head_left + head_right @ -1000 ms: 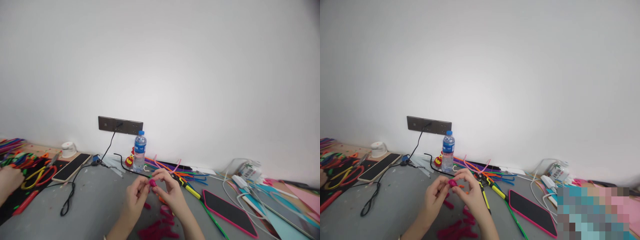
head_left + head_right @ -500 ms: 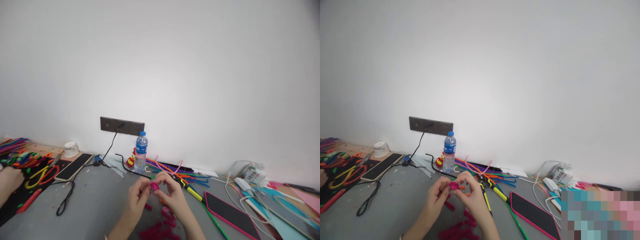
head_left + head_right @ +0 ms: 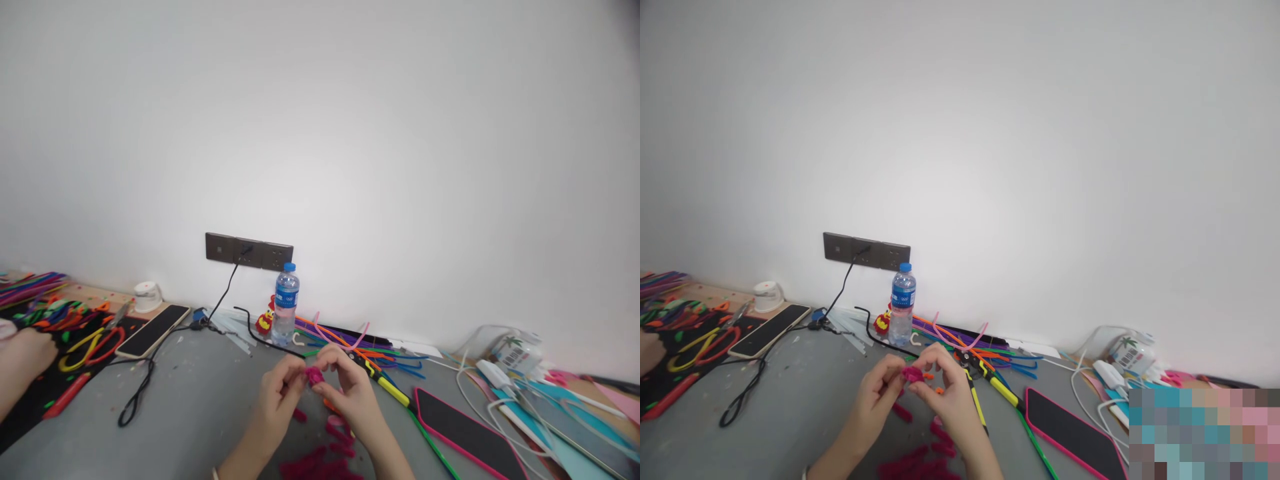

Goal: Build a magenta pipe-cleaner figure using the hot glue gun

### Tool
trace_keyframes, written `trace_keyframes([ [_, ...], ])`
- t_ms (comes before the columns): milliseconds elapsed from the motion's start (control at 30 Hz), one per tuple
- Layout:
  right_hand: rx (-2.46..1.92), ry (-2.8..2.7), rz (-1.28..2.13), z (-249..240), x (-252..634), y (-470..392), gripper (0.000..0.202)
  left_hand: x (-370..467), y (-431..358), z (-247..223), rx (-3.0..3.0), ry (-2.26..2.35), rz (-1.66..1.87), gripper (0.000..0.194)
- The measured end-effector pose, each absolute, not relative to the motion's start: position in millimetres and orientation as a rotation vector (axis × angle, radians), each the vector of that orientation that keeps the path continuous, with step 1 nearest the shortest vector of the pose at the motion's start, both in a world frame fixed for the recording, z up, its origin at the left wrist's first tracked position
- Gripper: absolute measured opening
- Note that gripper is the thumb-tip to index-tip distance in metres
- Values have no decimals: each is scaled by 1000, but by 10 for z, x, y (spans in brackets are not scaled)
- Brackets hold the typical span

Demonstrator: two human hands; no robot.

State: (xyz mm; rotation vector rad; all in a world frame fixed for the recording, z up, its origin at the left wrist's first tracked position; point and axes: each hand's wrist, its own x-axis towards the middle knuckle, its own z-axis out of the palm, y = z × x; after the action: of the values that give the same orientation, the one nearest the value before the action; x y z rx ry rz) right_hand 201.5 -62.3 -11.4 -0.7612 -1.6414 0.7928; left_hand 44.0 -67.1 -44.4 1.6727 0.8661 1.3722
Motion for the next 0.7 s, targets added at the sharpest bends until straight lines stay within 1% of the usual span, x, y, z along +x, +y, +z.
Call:
trace_keyframes([
  [333, -678, -1632, 802, -149, 2058, -580, 32, 441, -688, -444, 1761, 868, 1416, 25],
  [533, -667, -1635, 838, -123, 2054, -589, 23, 442, -684, -457, 1757, 858, 1394, 23],
  [700, -671, -1638, 853, -99, 2035, -599, 22, 447, -686, -457, 1756, 863, 1358, 24],
])
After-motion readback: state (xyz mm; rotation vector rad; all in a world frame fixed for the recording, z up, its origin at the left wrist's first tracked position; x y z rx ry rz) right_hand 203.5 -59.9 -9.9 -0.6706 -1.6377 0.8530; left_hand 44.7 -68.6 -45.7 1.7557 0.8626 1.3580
